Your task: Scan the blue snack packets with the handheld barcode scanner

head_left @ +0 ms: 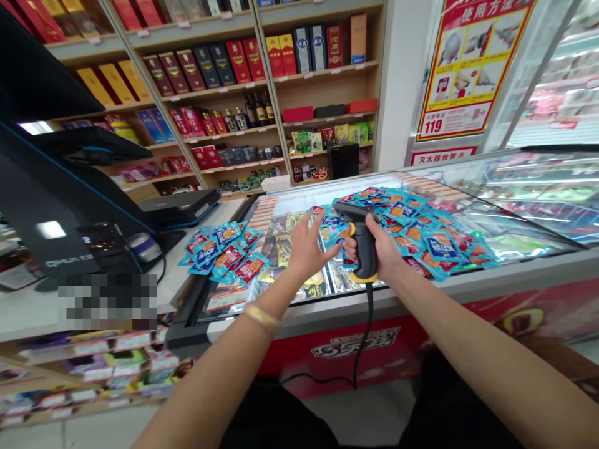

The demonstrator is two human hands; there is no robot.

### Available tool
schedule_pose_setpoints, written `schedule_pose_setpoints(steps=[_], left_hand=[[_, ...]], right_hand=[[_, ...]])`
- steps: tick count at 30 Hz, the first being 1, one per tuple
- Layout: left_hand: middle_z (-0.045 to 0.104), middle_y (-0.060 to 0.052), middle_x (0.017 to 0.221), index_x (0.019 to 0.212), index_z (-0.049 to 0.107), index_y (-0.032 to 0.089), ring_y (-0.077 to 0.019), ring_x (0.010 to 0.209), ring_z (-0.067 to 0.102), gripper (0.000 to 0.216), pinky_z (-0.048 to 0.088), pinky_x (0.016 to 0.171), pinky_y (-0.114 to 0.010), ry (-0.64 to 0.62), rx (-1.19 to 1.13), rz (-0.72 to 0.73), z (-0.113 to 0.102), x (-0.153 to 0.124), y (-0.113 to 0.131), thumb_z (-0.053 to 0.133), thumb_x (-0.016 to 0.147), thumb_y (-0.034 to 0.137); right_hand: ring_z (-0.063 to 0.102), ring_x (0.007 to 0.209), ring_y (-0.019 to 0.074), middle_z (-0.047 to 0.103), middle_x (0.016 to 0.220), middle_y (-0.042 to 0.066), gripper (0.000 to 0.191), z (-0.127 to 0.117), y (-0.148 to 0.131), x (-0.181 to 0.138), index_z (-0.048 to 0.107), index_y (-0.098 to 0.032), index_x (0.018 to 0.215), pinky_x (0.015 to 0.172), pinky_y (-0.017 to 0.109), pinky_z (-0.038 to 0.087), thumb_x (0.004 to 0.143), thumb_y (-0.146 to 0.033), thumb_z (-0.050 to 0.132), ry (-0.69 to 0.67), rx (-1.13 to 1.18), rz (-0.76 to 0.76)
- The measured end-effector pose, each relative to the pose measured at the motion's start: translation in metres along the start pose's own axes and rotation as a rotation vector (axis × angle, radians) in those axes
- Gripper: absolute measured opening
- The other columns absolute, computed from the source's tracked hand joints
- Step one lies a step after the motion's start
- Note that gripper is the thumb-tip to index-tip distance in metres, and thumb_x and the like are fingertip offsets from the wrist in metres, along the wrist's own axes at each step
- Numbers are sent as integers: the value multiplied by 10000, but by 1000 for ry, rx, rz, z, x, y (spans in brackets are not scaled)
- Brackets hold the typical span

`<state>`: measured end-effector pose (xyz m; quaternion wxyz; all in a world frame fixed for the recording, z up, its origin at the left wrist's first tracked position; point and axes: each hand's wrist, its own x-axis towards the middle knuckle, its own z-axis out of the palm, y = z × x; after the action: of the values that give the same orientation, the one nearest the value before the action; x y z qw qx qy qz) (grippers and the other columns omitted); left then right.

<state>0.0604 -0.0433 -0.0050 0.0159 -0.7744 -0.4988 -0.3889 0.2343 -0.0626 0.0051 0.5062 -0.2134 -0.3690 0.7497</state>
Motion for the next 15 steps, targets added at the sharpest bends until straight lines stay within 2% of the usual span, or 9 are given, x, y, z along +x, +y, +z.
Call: schedule_pose_setpoints(steps=[4, 7, 11, 13, 15], left_hand=[[379, -200, 1479, 1392, 439, 170, -340, 1390, 333, 735, 268, 1125, -478, -49, -166, 64, 48, 13, 36, 689, 723, 341], [407, -197, 1467, 1376, 452, 165, -341, 1383, 345, 726, 255, 1133, -498, -143, -188, 88, 69, 20, 48, 693, 701, 284], [603, -141, 1275, 1216, 597, 209, -324, 1211, 526, 521, 344, 1064, -480, -260, -156, 69, 77, 23, 53, 635, 699, 160], [669, -111, 1146, 1100, 661, 229, -303, 1094, 592, 385, 401, 1000, -436, -237, -215, 27, 76, 22, 53, 610, 725, 157], [699, -81, 1040, 996, 697, 248, -278, 1007, 623, 264, 429, 949, -388, -151, -338, -44, 74, 21, 52, 602, 758, 185]], right_hand=[[512, 494, 153, 517, 548, -5, 491, -34, -15, -20, 566, -208, 827, 478, 277, 435, 752, -693, 557, 113, -51, -75], [518, 488, 156, 515, 541, -13, 491, -46, -17, -27, 566, -211, 872, 475, 281, 444, 736, -683, 581, 157, -11, -113], [557, 515, 172, 532, 541, -5, 496, -45, -12, -29, 567, -209, 902, 467, 276, 448, 737, -677, 588, 164, 2, -103], [567, 525, 174, 545, 548, 2, 487, -43, -10, -30, 570, -208, 897, 457, 268, 442, 740, -669, 594, 158, -2, -100], [560, 522, 165, 553, 559, 6, 474, -42, -8, -32, 574, -208, 875, 439, 253, 428, 738, -660, 608, 153, 3, -110]])
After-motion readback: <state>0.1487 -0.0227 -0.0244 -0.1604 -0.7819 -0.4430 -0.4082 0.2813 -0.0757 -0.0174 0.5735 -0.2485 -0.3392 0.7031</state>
